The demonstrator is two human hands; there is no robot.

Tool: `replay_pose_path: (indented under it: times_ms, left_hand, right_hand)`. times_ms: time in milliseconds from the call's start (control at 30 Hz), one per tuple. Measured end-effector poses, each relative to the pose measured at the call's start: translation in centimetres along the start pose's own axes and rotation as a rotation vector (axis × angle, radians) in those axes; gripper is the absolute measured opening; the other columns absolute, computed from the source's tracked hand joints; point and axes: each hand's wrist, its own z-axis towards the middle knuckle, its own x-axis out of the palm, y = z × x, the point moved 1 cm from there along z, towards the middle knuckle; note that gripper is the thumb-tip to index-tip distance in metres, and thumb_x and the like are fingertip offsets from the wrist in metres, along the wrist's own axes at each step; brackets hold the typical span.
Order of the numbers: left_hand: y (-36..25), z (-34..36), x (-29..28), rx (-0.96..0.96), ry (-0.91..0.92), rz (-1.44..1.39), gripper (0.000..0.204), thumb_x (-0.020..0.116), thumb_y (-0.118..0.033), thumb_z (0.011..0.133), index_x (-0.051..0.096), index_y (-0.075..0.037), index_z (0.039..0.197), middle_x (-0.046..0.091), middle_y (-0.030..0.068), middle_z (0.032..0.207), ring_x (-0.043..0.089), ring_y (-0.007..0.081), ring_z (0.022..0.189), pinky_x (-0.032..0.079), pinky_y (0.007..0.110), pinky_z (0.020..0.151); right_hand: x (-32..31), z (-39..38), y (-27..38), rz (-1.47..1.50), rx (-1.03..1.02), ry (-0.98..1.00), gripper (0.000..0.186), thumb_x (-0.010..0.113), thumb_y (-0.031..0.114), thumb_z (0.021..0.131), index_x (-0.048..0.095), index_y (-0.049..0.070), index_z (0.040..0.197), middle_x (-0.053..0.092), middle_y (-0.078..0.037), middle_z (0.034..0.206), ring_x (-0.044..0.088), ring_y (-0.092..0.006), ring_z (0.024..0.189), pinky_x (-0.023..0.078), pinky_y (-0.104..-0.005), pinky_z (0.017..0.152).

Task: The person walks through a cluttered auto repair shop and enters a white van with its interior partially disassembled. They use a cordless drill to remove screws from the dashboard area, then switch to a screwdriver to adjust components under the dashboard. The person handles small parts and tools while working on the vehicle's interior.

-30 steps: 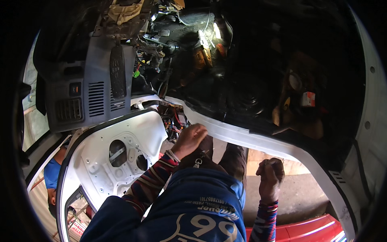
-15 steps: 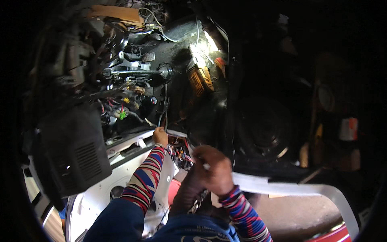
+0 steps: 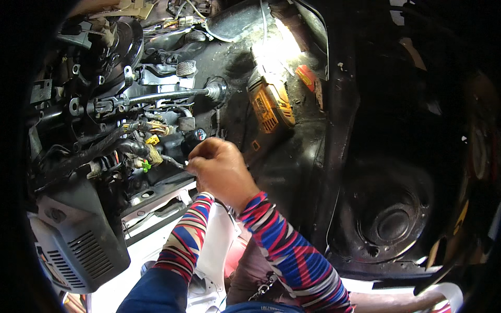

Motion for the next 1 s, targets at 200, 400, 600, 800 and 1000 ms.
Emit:
replay_pose_path:
  times_ms: [200,400,600,800,1000]
  left_hand:
    - [-4.5,-3.4,-5.9,-0.204,0.065,-0.048,0.027,0.064,-0.026,0.086,0.061,-0.002,0.098,0.071,0.0246,0.091,0.070,0.0439,0.091,0.052,0.053,0.083]
    - [-8.4,-9.1,-14.9,-0.234,0.056,-0.364,0.031,0.060,-0.029,0.095,0.064,0.000,0.106,0.065,0.0118,0.077,0.062,0.0251,0.068,0.049,0.039,0.063]
    - [-15.0,-13.5,-23.8,-0.046,0.113,-0.705,0.042,0.062,-0.015,0.099,0.058,0.003,0.137,0.067,0.0069,0.089,0.061,0.0087,0.077,0.051,0.025,0.070]
    - [-18.0,-12.1,-26.9,0.001,0.133,-0.598,0.041,0.063,-0.011,0.097,0.061,0.004,0.135,0.074,0.0136,0.107,0.068,0.0122,0.093,0.055,0.028,0.083]
    - [-18.4,-11.6,-26.4,-0.016,0.146,-0.644,0.040,0.062,-0.011,0.098,0.061,0.003,0.136,0.071,0.0068,0.098,0.060,0.0072,0.080,0.051,0.023,0.074]
  right_hand:
    - [-1.9,1.2,0.9,0.329,0.004,-0.153,0.010,0.069,0.007,0.095,0.065,0.002,0.103,0.073,-0.010,0.091,0.067,-0.0120,0.069,0.056,-0.0252,0.061]
    - [-3.4,2.8,1.1,0.439,-0.048,-0.307,0.009,0.066,0.011,0.098,0.064,0.004,0.104,0.073,-0.011,0.096,0.071,-0.0163,0.077,0.061,-0.0297,0.068]
    - [-4.4,3.8,0.8,0.573,-0.024,-0.289,0.005,0.064,0.010,0.099,0.063,0.006,0.102,0.074,-0.012,0.096,0.072,-0.0194,0.078,0.061,-0.0308,0.068]
    - [-4.2,4.3,0.8,0.669,0.014,-0.174,0.015,0.061,0.014,0.101,0.062,-0.001,0.106,0.072,-0.015,0.099,0.073,-0.0240,0.088,0.064,-0.0363,0.079]
    - [-4.5,4.3,0.6,0.694,-0.028,-0.201,0.017,0.062,0.016,0.102,0.065,0.000,0.104,0.072,-0.014,0.099,0.074,-0.0242,0.090,0.065,-0.0349,0.078]
